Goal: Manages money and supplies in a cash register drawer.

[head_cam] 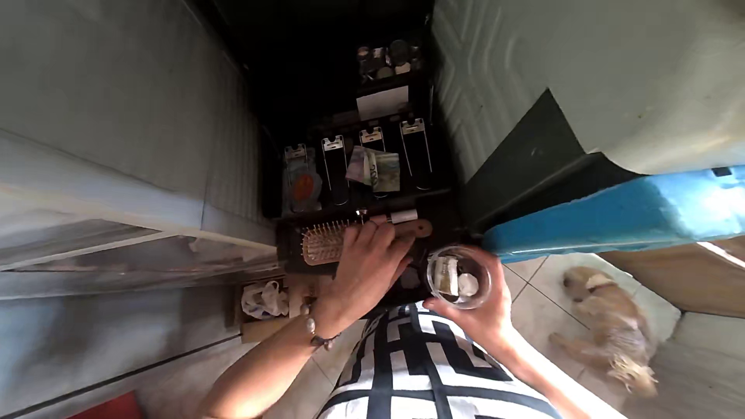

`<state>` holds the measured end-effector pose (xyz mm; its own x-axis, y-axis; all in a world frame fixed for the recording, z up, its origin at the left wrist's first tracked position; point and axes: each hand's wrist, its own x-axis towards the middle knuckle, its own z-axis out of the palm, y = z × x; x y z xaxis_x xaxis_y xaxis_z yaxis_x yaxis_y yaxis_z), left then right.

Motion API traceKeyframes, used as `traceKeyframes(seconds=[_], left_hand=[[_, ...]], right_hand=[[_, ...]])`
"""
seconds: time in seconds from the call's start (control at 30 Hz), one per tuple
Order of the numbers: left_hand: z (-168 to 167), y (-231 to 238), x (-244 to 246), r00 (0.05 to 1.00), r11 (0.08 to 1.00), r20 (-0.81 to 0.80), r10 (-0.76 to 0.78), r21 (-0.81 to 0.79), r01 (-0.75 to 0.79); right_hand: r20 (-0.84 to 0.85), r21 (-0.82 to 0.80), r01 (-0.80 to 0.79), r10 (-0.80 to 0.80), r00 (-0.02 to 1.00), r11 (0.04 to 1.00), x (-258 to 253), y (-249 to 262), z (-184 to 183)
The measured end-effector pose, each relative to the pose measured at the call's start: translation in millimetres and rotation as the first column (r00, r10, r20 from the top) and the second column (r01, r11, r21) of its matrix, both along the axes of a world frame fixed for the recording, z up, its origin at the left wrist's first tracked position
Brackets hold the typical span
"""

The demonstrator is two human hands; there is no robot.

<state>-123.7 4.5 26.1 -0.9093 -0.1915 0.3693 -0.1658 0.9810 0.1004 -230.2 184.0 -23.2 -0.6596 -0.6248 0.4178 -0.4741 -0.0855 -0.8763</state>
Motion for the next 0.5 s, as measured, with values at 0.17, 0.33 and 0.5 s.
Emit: traceKeyframes(seconds=[0.17,0.33,0.5], left_hand=[[-6,-12,-6,0.999,0.999,0.047,0.023,0.029,-0.025],[-12,-20,3,0.997,0.999,0.072,-0.033,0.034,0.031],[-23,-26,13,1.0,0.995,0.007,-0.026,-0.096,0.026]], right_hand=[[0.0,-0.006,0.025,-0.025,1.0,1.0,1,-3,-2],[0.006,0.002,0.069,-0.069,0.998,0.998,-1,-6,-2],[0.016,0.011,0.074,-0.074,0.997,0.997,1,-10,1]])
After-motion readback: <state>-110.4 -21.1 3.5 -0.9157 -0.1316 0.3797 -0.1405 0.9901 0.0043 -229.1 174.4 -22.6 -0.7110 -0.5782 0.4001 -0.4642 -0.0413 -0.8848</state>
